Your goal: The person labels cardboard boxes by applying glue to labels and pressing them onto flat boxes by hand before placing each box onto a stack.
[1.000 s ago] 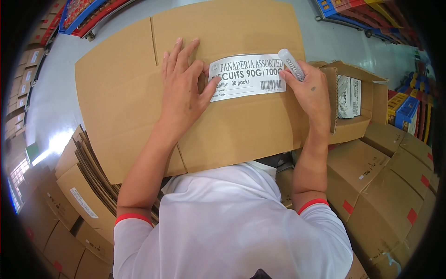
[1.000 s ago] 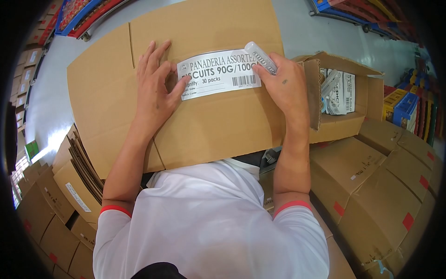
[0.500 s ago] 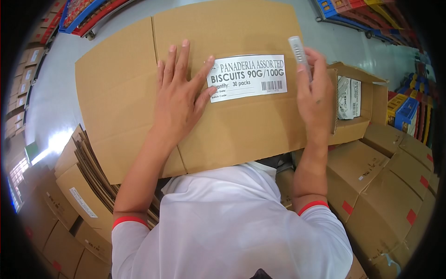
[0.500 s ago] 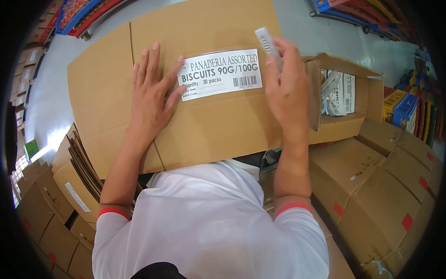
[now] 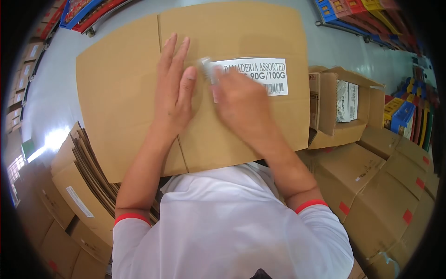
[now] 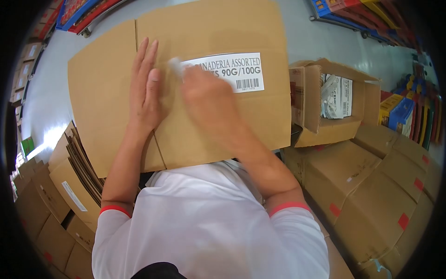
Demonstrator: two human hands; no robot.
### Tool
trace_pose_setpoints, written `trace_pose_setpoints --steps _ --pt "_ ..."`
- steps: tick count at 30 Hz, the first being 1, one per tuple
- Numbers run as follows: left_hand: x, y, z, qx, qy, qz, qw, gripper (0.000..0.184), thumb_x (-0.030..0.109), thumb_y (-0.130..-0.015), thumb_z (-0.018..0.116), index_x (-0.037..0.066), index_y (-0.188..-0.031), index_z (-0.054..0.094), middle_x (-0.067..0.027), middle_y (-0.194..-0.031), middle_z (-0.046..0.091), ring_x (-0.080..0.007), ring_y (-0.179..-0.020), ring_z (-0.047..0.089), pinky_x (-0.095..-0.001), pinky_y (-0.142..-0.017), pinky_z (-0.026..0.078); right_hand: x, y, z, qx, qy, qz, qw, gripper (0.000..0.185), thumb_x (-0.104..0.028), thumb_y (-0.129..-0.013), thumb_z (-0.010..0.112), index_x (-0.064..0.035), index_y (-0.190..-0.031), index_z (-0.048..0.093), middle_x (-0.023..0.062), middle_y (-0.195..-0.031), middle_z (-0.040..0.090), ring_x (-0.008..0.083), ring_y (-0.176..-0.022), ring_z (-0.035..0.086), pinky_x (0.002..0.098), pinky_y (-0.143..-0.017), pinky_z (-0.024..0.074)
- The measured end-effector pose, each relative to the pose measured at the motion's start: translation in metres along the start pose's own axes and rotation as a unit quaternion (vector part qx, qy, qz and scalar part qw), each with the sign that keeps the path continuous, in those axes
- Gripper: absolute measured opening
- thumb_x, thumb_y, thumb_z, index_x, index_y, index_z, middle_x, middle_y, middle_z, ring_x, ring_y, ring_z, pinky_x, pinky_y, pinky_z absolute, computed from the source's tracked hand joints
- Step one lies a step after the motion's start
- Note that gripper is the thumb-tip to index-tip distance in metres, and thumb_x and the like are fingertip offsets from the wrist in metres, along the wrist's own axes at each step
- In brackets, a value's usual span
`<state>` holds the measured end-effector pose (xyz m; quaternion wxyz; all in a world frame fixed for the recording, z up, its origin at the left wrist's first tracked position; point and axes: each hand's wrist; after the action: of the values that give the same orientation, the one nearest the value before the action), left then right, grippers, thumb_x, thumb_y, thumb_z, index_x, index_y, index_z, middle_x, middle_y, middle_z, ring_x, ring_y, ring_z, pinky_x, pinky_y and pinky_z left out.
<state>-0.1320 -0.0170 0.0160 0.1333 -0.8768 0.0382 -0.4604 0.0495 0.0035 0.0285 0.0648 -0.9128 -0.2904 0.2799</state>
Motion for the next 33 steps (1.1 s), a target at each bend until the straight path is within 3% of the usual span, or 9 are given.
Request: trace_pose_setpoints --steps 3,6,8,14,16,21,27,29,33 --pt "-0.005 0.000 -0.008 -0.005 0.038 -0.006 0.999 0.051 0.028 -0.112 0.041 0.004 -0.156 0.049 -0.0205 -0.171 0.028 -0.0418 -0.158 0.025 -0.0504 -0.127 0.024 -0.031 -0.013 0.016 -0.081 -0.005 -0.016 0.997 0.031 -0.012 -0.089 0.074 -0.0015 -0.118 0.071 0.0122 -0.091 0.066 0.0325 -0.080 0.068 0.0436 -0.068 0.0561" --pt "-0.009 0.001 -0.012 -0.040 -0.045 0.021 0.998 0.050 0.034 -0.112 0.042 0.010 -0.155 0.052 -0.0186 -0.172 0.027 -0.0423 -0.158 0.024 -0.0516 -0.127 0.023 0.001 -0.012 -0.005 -0.003 0.008 0.018 1.000 0.032 -0.014 -0.090 0.075 -0.0022 -0.119 0.073 0.0117 -0.090 0.067 0.0305 -0.077 0.068 0.0419 -0.068 0.0555" --pt "-0.005 0.002 -0.009 -0.104 -0.202 0.053 0.972 0.051 0.040 -0.111 0.041 0.019 -0.157 0.053 -0.0142 -0.173 0.027 -0.0400 -0.159 0.023 -0.0513 -0.128 0.019 0.035 -0.004 -0.035 0.024 0.023 0.111 0.993 0.034 -0.017 -0.091 0.077 -0.0031 -0.121 0.074 0.0121 -0.087 0.068 0.0288 -0.072 0.066 0.0395 -0.067 0.0543" --pt "0.002 0.003 -0.008 -0.149 -0.302 0.082 0.938 0.050 0.044 -0.111 0.043 0.027 -0.156 0.054 -0.0132 -0.173 0.027 -0.0410 -0.159 0.022 -0.0567 -0.128 0.019 0.100 0.027 -0.081 0.052 0.082 0.258 0.961 0.033 -0.019 -0.091 0.078 -0.0030 -0.120 0.073 0.0111 -0.089 0.072 0.0269 -0.069 0.066 0.0367 -0.070 0.0553" --pt "0.006 0.012 -0.015 -0.179 -0.317 0.093 0.927 0.052 0.047 -0.110 0.042 0.027 -0.157 0.053 -0.0138 -0.173 0.027 -0.0405 -0.160 0.022 -0.0569 -0.128 0.019 0.106 0.030 -0.074 0.077 -0.056 0.313 0.945 0.029 -0.012 -0.092 0.077 -0.0016 -0.119 0.073 0.0058 -0.085 0.070 0.0150 -0.067 0.061 0.0299 -0.067 0.0519" --pt "0.025 0.049 -0.039 -0.299 -0.345 0.105 0.883 0.057 0.052 -0.108 0.042 0.029 -0.161 0.046 -0.0162 -0.173 0.027 -0.0382 -0.160 0.022 -0.0574 -0.128 0.017 0.111 0.034 -0.061 0.161 -0.306 0.315 0.884 0.029 -0.007 -0.096 0.074 0.0030 -0.123 0.067 0.0013 -0.087 0.068 0.0054 -0.076 0.059 0.0230 -0.069 0.0481" --pt "0.031 0.023 -0.014 -0.336 -0.283 0.082 0.895 0.081 0.053 -0.104 0.051 0.004 -0.165 0.030 -0.0184 -0.172 0.027 -0.0354 -0.159 0.024 -0.0512 -0.131 0.016 0.115 0.034 -0.056 0.249 -0.386 0.303 0.835 0.031 -0.014 -0.102 0.066 0.0033 -0.128 0.061 0.0016 -0.084 0.065 0.0054 -0.075 0.060 0.0212 -0.066 0.0465" --pt "0.031 -0.004 0.017 -0.289 -0.285 0.147 0.902 0.090 0.056 -0.102 0.053 -0.005 -0.163 0.027 -0.0207 -0.170 0.028 -0.0346 -0.159 0.024 -0.0466 -0.131 0.018 0.119 0.036 -0.058 0.278 -0.441 0.308 0.796 0.035 -0.023 -0.103 0.064 0.0010 -0.129 0.059 0.0035 -0.079 0.064 0.0077 -0.068 0.059 0.0228 -0.058 0.0450" --pt "0.037 -0.042 0.099 -0.246 -0.214 0.205 0.923 0.088 0.056 -0.102 0.054 -0.004 -0.162 0.029 -0.0219 -0.170 0.029 -0.0335 -0.159 0.025 -0.0450 -0.131 0.018 0.122 0.038 -0.063 0.288 -0.474 0.299 0.776 0.039 -0.027 -0.103 0.062 0.0003 -0.130 0.058 0.0048 -0.073 0.061 0.0098 -0.060 0.056 0.0245 -0.051 0.0429"
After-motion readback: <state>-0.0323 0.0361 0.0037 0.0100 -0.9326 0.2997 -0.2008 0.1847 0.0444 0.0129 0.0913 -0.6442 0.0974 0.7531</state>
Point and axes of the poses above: each hand's wrist, its own y-axis away from the middle knuckle, its own z-axis out of the palm, x = y × z
